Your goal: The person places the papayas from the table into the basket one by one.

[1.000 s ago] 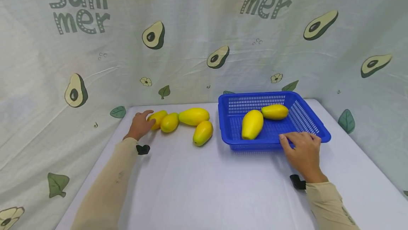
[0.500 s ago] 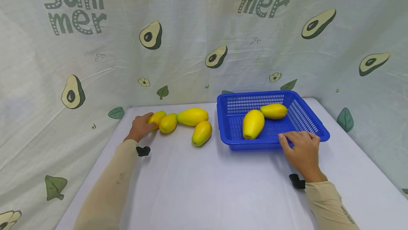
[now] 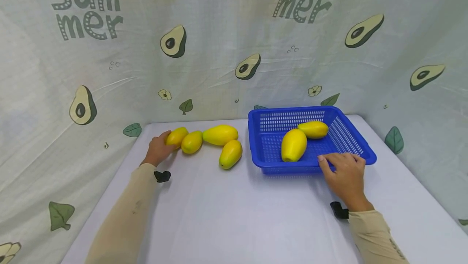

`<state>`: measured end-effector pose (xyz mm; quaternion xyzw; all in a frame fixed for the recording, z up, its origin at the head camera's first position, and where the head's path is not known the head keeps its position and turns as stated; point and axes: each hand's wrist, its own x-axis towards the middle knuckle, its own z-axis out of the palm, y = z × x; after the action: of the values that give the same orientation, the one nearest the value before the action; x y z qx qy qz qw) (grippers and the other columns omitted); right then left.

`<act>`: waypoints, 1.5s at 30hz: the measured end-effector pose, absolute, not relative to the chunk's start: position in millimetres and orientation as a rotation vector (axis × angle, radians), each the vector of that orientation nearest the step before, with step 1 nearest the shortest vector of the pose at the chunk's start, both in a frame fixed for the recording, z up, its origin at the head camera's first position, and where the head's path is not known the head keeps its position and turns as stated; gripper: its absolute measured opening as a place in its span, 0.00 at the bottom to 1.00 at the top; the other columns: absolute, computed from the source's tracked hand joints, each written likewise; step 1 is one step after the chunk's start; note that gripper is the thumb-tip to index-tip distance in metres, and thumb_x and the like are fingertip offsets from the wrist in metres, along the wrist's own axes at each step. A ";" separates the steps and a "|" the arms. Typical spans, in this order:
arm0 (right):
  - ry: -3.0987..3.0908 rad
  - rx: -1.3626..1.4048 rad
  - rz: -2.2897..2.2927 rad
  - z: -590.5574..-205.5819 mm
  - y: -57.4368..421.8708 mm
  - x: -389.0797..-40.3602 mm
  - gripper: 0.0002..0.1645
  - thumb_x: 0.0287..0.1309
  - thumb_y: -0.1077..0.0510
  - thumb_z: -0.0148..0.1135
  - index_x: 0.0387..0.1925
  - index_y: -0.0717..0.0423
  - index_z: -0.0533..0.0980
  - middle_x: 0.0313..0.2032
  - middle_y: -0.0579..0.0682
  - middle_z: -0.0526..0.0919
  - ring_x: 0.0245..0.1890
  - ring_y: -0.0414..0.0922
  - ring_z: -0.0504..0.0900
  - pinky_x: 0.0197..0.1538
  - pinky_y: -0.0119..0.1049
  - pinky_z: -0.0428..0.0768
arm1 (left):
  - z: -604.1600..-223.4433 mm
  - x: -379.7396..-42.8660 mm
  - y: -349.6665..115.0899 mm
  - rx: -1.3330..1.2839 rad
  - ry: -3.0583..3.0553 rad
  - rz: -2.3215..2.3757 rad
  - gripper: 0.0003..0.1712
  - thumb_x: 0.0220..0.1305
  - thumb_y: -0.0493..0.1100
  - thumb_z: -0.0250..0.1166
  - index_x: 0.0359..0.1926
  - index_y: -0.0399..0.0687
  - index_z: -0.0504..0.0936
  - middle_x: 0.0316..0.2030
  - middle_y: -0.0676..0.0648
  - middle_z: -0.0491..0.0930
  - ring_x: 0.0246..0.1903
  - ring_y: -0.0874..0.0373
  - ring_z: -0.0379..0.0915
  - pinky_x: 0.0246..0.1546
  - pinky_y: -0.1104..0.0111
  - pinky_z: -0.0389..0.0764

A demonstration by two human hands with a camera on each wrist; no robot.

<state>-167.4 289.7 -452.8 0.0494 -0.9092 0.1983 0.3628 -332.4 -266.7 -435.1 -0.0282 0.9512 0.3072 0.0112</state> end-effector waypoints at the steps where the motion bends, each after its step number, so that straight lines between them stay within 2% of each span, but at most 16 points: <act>1: -2.339 0.129 0.508 -453.1 289.8 -167.7 0.17 0.66 0.53 0.61 0.40 0.65 0.84 0.39 0.63 0.86 0.46 0.63 0.76 0.58 0.65 0.59 | -435.9 -333.0 -267.3 -0.095 2.963 0.970 0.42 0.70 0.47 0.59 0.79 0.46 0.53 0.65 0.28 0.60 0.62 0.33 0.57 0.66 0.39 0.60; 27: -2.347 0.121 0.486 -449.8 292.8 -167.2 0.18 0.66 0.52 0.61 0.41 0.65 0.84 0.40 0.64 0.86 0.47 0.64 0.76 0.59 0.66 0.58 | -446.3 -337.7 -258.6 -0.220 2.888 1.246 0.44 0.69 0.43 0.60 0.79 0.46 0.49 0.73 0.31 0.54 0.69 0.34 0.53 0.70 0.42 0.55; 35: -2.330 0.120 0.491 -449.8 294.1 -167.0 0.17 0.65 0.52 0.61 0.40 0.64 0.84 0.39 0.63 0.86 0.46 0.63 0.76 0.58 0.65 0.59 | -444.3 -338.0 -258.5 -0.204 2.899 1.267 0.44 0.68 0.42 0.58 0.79 0.41 0.48 0.75 0.31 0.52 0.71 0.34 0.50 0.71 0.43 0.52; 41: -2.331 0.133 0.508 -452.3 291.1 -168.1 0.17 0.65 0.52 0.61 0.40 0.64 0.84 0.39 0.63 0.86 0.45 0.63 0.77 0.58 0.65 0.59 | -443.2 -334.8 -263.2 -0.279 2.910 1.221 0.44 0.69 0.43 0.58 0.79 0.40 0.48 0.72 0.30 0.55 0.68 0.34 0.54 0.70 0.43 0.55; 45: -2.330 0.123 0.513 -453.2 288.8 -166.7 0.17 0.65 0.53 0.61 0.40 0.64 0.84 0.39 0.63 0.86 0.45 0.62 0.76 0.58 0.65 0.58 | -440.8 -334.9 -265.6 -0.248 2.949 1.152 0.44 0.68 0.44 0.59 0.77 0.35 0.50 0.69 0.27 0.57 0.64 0.34 0.57 0.69 0.43 0.58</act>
<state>-166.7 288.8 -453.2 0.0478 -0.9072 0.1996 0.3673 -334.9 -265.6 -440.8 -0.0781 0.9285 0.3627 -0.0173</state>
